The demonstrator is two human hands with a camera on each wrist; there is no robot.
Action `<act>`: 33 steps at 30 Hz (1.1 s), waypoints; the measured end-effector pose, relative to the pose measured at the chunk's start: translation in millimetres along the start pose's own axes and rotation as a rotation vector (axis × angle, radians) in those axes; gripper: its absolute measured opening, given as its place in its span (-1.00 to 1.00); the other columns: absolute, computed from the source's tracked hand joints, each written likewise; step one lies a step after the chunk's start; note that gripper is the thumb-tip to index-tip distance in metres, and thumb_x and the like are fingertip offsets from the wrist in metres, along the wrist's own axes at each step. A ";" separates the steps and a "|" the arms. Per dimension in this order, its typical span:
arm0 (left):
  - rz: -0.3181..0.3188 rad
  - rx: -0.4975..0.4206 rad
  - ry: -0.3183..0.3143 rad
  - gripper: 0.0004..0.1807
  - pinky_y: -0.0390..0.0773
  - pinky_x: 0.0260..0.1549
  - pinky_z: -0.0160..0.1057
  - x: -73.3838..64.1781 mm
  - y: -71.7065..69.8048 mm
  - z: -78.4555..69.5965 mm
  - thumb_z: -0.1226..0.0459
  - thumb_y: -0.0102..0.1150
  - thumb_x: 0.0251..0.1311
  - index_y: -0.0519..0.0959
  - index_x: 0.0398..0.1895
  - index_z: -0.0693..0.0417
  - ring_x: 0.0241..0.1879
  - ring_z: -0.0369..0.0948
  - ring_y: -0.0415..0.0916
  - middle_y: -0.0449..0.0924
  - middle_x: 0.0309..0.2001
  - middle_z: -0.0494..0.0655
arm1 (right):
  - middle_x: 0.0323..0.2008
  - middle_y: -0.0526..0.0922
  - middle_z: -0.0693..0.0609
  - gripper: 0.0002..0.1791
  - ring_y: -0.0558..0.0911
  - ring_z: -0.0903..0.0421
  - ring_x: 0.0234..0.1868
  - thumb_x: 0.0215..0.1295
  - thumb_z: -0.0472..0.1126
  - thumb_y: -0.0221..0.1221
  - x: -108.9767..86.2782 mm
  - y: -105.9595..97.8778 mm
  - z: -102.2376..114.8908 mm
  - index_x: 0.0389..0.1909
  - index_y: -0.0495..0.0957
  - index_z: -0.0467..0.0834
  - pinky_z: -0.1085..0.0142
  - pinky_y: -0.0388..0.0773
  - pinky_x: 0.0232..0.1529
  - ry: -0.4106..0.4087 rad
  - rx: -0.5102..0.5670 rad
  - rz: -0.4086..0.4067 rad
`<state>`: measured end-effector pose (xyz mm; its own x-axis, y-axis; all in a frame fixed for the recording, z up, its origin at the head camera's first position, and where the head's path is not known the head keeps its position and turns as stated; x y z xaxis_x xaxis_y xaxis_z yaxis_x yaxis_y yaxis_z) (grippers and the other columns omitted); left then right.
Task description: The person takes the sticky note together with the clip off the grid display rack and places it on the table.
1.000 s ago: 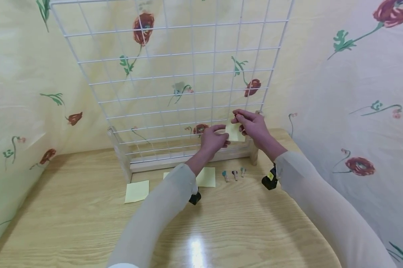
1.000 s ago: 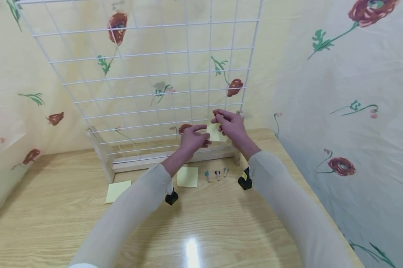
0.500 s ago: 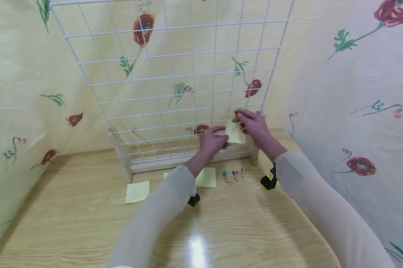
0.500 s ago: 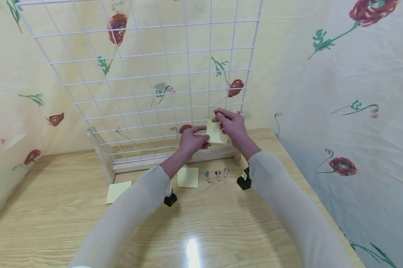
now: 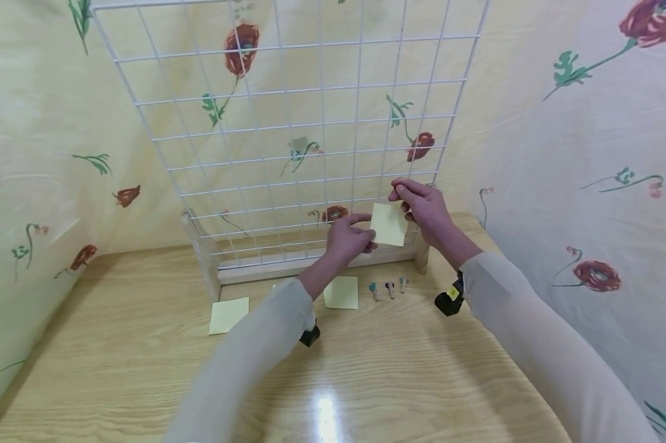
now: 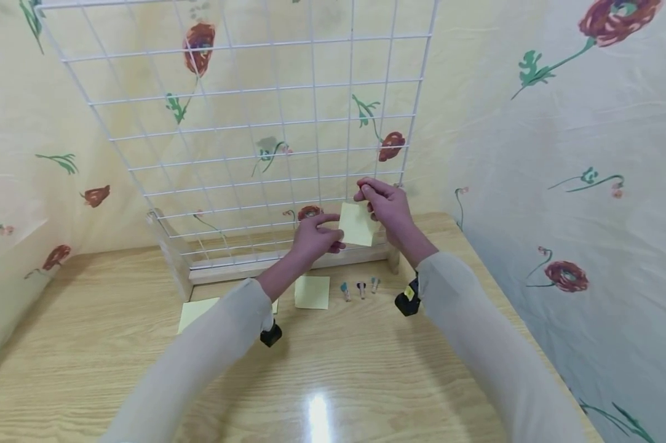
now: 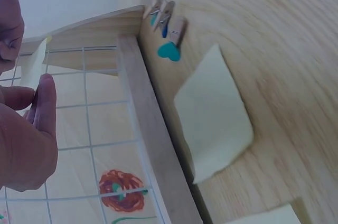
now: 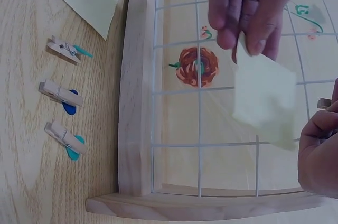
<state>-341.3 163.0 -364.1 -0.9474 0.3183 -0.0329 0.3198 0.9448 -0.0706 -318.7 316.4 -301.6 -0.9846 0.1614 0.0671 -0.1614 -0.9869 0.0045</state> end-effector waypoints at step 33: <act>0.020 0.003 -0.016 -0.53 0.72 -0.32 -0.22 -36.3 -76.6 22.0 0.48 0.16 0.17 0.49 0.20 0.15 -0.38 -0.03 0.70 0.70 -0.22 0.19 | -0.41 0.62 0.21 -0.83 0.37 0.26 -0.46 0.47 -0.18 0.02 -26.4 3.8 -20.1 -0.18 0.60 0.05 0.51 0.32 -0.53 0.041 0.047 0.065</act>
<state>-331.2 77.4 -379.4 -0.9407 0.3356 -0.0502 0.3386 0.9381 -0.0725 -294.7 308.6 -323.4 -0.9949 0.0966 0.0279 -0.0951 -0.9943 0.0484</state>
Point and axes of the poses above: each hand's wrist, its own x-axis towards the middle knuckle, its own y-axis out of the palm, z = x × y, the point moved 8 cm from there along x, towards the middle knuckle
